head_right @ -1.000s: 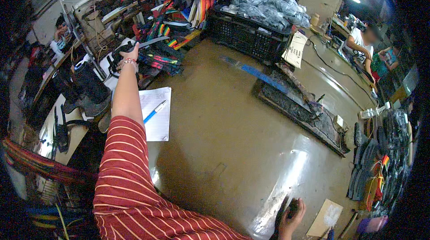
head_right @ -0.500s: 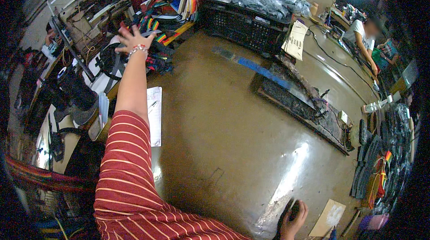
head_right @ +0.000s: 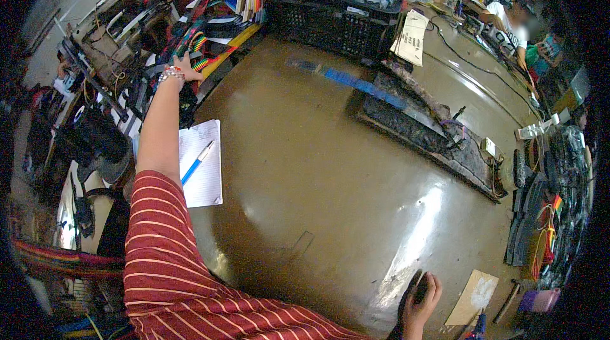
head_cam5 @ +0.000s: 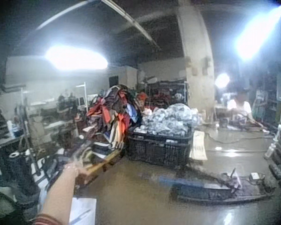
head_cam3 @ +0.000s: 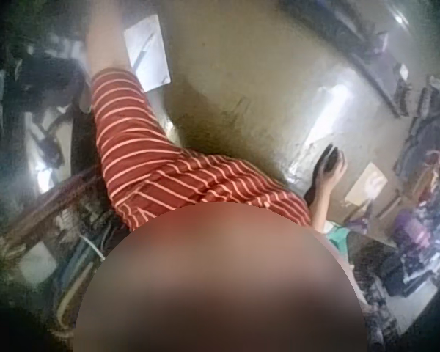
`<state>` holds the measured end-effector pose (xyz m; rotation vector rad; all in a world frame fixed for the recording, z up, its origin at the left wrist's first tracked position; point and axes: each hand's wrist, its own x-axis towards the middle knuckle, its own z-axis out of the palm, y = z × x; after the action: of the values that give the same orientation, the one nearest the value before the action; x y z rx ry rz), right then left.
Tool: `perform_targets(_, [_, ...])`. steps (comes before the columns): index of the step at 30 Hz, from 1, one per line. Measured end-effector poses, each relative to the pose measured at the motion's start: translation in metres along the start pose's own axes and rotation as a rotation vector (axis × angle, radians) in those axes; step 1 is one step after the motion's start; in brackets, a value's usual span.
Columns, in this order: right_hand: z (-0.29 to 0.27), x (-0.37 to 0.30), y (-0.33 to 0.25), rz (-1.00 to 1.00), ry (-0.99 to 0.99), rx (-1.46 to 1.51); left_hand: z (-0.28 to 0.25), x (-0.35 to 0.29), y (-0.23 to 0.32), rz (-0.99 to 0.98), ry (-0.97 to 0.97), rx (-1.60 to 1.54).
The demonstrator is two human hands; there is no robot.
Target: The person sits at a workbench and assembles straps by attaching small metal buckles to the ends of black and colorful fabric strips. They handle each strip one at a time, aligning the buckle and securing it before moving to the next piece.
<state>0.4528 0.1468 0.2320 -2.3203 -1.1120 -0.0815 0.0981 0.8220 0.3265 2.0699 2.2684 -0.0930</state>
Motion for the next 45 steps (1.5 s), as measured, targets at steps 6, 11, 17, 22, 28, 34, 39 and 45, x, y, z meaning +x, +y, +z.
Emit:
perform_targets(6, [-0.002, 0.002, 0.000, -0.018, -0.019, -0.030, -0.006, -0.014, -0.022, -0.136, 0.366, -0.181])
perform_targets(11, [-0.001, 0.001, -0.001, -0.041, 0.001, -0.051, -0.004, -0.046, 0.003, -0.248, 0.347, -0.149])
perform_targets(17, [0.001, 0.002, -0.002, -0.025, 0.034, -0.042, 0.010, -0.050, 0.030, -0.290, 0.184, -0.003])
perform_targets(22, [-0.001, 0.003, -0.001, -0.061, 0.032, -0.040, 0.011, -0.044, 0.010, -0.215, 0.307, -0.288])
perform_targets(28, [-0.002, 0.003, 0.000, -0.052, 0.012, 0.002, 0.031, -0.079, -0.008, -0.036, 0.515, -0.360])
perform_targets(34, [0.001, 0.002, 0.006, -0.081, 0.032, -0.015, 0.052, -0.177, -0.002, 0.273, 0.618, -0.278])
perform_targets(39, [0.002, 0.003, 0.007, -0.106, 0.039, 0.007, 0.097, -0.289, 0.003, 0.707, 0.540, -0.227])
perform_targets(45, [0.000, 0.002, 0.003, -0.117, 0.041, -0.003, 0.104, -0.340, -0.003, 1.215, 0.255, -0.108])
